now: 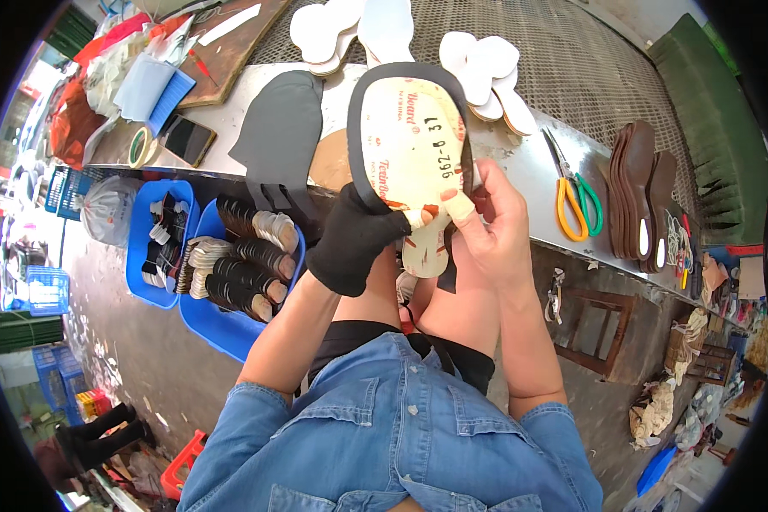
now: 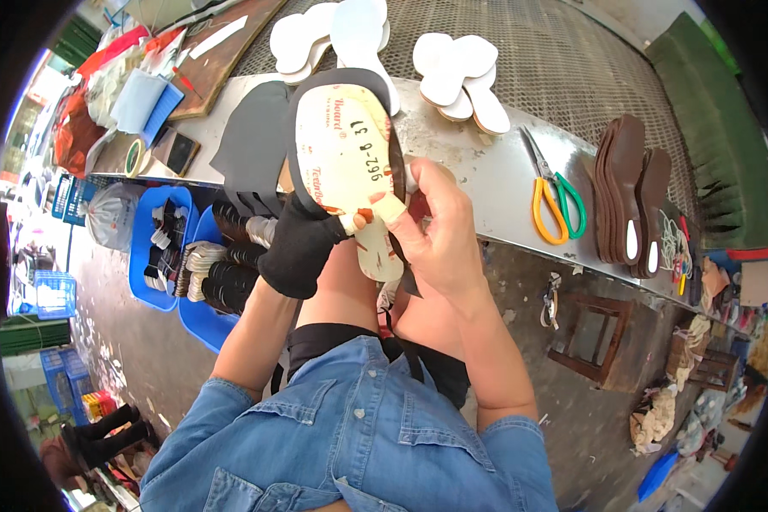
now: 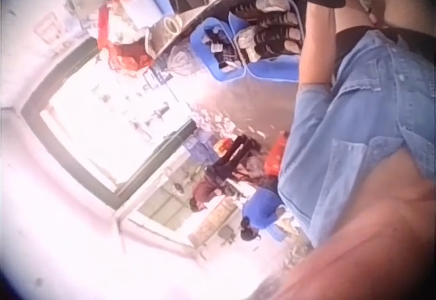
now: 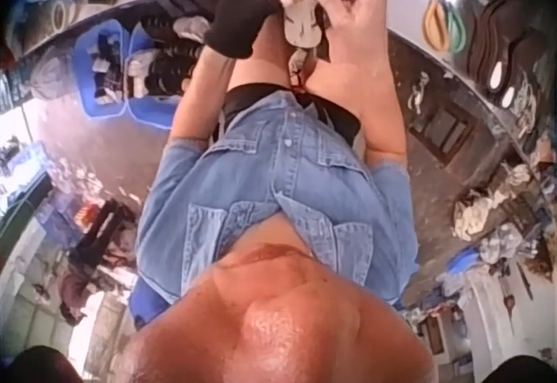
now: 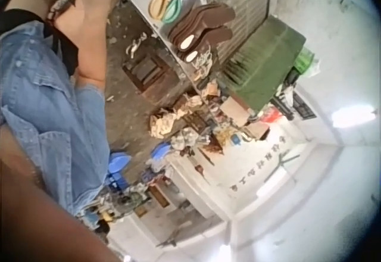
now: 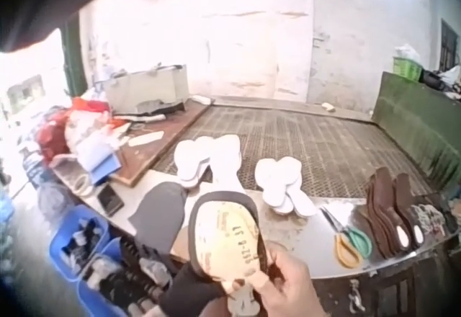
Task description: Applying adhesive and assembling shoe sole components at a workbench.
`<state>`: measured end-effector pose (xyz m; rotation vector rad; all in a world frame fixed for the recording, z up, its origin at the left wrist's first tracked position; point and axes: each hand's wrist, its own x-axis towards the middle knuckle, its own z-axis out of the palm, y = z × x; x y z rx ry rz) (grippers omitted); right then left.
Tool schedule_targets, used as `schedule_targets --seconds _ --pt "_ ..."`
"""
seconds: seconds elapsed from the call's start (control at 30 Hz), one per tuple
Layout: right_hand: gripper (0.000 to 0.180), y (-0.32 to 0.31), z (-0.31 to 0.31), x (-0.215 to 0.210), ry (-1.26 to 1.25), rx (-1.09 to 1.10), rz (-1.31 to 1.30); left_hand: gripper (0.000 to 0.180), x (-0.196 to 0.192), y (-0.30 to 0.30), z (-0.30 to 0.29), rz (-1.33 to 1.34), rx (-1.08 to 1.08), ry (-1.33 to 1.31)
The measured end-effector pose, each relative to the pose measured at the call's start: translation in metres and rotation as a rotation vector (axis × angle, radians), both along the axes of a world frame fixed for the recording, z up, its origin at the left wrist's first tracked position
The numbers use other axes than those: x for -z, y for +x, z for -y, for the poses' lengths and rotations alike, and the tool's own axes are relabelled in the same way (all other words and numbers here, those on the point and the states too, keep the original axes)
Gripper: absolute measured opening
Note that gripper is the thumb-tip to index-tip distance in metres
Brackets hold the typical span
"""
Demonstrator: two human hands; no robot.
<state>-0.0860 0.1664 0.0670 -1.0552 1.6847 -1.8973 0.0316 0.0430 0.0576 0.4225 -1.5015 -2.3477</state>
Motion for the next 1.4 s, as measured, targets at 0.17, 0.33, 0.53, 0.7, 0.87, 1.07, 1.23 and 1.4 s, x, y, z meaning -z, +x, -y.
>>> schedule_targets --seconds 0.17,0.33,0.53,0.7,0.87,1.07,1.23,1.4 --pt "0.023 -0.005 -0.011 0.01 -0.038 -0.075 0.267 0.025 -0.007 -0.005 -0.005 0.042 -0.097 -0.036" --pt "0.033 -0.05 -0.035 0.016 0.006 -0.498 0.748 0.044 -0.001 0.009 0.015 0.07 -0.455 -0.845" --pt "0.031 -0.024 -0.026 0.043 0.031 -0.304 1.139 0.045 -0.041 -0.001 0.014 -0.099 -0.123 -1.732" --pt "0.034 -0.02 -0.038 0.03 0.222 -0.114 0.551 0.029 -0.003 -0.004 0.033 0.011 0.113 -0.655" --pt "0.062 0.02 -0.024 0.016 0.091 -0.185 0.344 0.021 0.005 -0.006 0.018 0.121 0.026 -0.421" --pt "0.018 0.001 -0.004 0.022 0.126 0.11 0.164 0.023 0.001 -0.001 0.012 0.081 0.016 -0.468" --pt "0.021 0.009 -0.006 0.025 0.073 0.1 0.388 0.028 0.007 -0.001 0.015 0.055 0.002 -0.402" --pt "0.023 0.02 -0.018 0.027 0.16 0.064 0.294 0.044 0.01 0.005 0.013 0.08 0.046 -0.324"
